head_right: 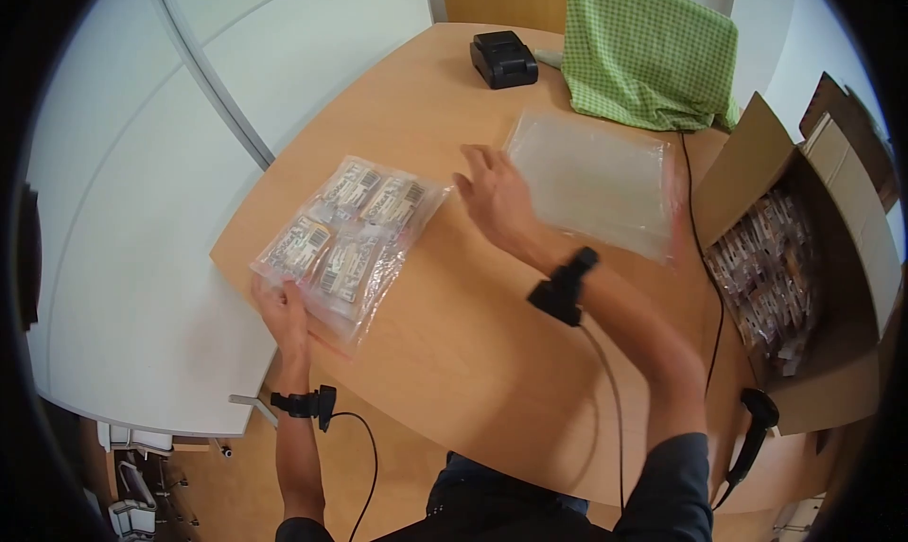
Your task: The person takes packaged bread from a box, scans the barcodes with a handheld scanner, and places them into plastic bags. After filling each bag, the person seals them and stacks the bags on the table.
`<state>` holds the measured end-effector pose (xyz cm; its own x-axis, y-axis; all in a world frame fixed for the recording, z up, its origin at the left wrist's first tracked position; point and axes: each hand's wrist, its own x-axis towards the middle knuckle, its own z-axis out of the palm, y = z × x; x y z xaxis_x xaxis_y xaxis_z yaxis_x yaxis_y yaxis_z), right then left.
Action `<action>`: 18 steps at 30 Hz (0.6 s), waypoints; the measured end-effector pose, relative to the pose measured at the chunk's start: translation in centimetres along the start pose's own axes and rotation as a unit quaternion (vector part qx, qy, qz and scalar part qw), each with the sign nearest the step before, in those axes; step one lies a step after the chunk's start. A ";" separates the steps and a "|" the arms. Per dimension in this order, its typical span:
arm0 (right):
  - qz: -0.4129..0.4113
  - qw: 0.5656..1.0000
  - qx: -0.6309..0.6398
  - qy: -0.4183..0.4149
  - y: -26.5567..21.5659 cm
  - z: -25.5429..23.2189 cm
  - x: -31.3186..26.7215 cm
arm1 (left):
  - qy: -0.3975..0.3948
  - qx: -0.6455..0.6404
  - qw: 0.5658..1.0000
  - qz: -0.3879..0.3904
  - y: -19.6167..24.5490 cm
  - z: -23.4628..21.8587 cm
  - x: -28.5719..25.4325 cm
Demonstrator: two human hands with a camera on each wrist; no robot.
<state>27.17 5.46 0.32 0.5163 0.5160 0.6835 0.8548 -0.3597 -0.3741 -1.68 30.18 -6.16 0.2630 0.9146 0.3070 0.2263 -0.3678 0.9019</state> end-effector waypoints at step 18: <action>-0.155 0.867 -0.474 0.008 4.7 -19.5 -8.9 | -0.145 -0.070 0.904 0.397 10.7 0.4 -11.2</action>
<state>25.59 -16.00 4.76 0.2626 0.6931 0.6713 0.5206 -0.6875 0.5062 -1.81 15.95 -0.03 0.5288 0.2817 0.8006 -0.2575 -0.8456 0.4676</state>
